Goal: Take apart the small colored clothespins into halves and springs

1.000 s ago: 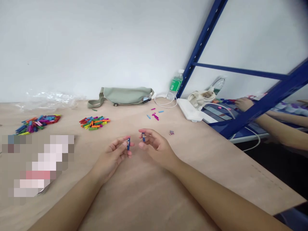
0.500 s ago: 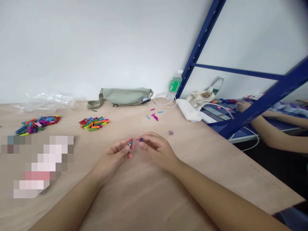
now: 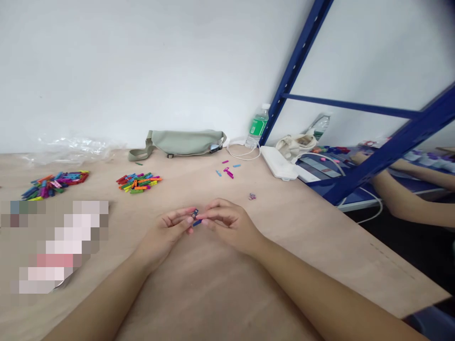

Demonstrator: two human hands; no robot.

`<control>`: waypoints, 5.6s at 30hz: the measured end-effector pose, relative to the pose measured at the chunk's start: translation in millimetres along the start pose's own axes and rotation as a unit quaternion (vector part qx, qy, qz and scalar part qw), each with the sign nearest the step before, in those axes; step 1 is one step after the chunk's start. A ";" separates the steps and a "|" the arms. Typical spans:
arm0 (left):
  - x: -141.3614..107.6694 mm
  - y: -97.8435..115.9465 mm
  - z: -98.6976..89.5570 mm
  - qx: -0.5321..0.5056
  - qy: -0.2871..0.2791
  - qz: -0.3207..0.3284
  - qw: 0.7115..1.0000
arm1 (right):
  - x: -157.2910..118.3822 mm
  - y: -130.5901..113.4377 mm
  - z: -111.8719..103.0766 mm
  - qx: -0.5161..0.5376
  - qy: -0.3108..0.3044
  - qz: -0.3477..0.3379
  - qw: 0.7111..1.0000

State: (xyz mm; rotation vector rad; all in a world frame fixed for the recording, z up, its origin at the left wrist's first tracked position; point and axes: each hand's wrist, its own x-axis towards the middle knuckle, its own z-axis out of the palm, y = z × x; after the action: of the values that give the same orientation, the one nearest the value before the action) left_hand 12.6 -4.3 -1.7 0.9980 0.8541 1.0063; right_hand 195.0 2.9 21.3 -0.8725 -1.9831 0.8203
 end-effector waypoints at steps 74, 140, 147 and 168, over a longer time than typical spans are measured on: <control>-6.2 0.6 11.0 0.049 0.010 0.029 0.998 | 1.5 -6.1 11.7 -0.078 0.098 -0.006 0.992; -6.3 -8.2 31.4 -0.188 0.116 0.024 0.975 | 1.5 -6.1 28.9 0.062 0.127 0.169 0.975; -5.1 -10.7 32.2 -0.219 0.101 0.035 0.970 | 1.0 -10.9 33.5 0.076 0.152 0.156 0.973; -4.5 -1.0 17.4 -0.177 0.077 -0.056 0.980 | -2.7 -22.8 27.8 -0.123 0.118 0.085 0.982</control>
State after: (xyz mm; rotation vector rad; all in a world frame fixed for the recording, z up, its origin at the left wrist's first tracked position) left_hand 27.3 -13.3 3.4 0.5688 0.8122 1.1039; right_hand 166.1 -18.3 25.0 -1.2392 -1.8401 0.5398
